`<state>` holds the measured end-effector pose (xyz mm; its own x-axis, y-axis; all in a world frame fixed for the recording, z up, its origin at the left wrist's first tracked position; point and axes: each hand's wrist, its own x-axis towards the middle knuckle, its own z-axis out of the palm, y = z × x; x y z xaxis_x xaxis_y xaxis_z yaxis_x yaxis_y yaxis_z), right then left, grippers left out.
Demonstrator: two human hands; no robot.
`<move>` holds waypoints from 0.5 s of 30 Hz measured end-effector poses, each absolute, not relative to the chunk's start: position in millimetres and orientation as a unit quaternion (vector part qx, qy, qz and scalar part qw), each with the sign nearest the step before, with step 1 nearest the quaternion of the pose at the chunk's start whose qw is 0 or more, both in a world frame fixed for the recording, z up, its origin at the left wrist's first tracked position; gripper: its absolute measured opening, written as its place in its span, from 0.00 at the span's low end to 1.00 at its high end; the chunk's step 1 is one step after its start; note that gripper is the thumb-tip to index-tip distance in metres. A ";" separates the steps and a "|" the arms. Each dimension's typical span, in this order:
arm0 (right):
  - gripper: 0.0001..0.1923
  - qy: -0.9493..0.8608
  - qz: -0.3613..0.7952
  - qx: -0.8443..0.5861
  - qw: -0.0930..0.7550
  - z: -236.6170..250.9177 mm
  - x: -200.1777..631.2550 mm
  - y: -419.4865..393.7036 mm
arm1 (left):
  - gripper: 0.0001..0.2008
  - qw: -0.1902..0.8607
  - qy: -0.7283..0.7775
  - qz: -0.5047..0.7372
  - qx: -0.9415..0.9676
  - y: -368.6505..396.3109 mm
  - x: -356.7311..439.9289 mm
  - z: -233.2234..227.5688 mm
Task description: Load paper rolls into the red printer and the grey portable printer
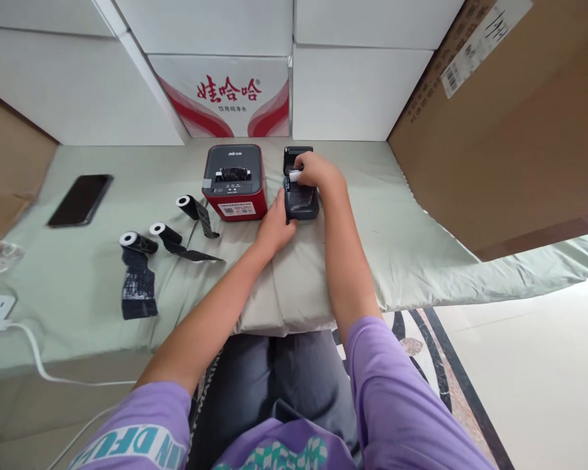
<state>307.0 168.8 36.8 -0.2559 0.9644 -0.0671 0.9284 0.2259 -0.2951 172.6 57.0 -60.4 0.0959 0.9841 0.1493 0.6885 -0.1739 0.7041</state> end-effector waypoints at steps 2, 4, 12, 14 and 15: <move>0.23 -0.783 0.132 -0.604 0.066 30.6 304.0 171.0 | 0.46 0.240 0.601 0.301 0.700 56.4 172.9 -59.2; 0.23 -0.786 0.131 -0.601 0.069 26.1 302.5 172.9 | 0.46 0.242 0.603 0.295 0.701 56.1 173.0 -58.2; 0.20 -0.752 0.125 -0.618 0.194 51.9 321.3 167.0 | 0.47 0.244 0.597 0.306 0.701 58.2 171.7 -61.2; 0.20 -0.737 0.095 -0.621 0.249 60.3 327.7 164.2 | 0.47 0.247 0.595 0.309 0.700 58.0 171.8 -60.4; 0.20 -0.733 0.086 -0.620 0.266 62.1 329.3 163.8 | 0.47 0.250 0.595 0.307 0.699 57.7 171.9 -59.4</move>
<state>329.3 163.8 62.1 -0.0889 0.9548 0.2835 0.8631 0.2159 -0.4566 171.9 57.7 -59.4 0.1028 0.9858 0.1331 0.6788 -0.1673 0.7150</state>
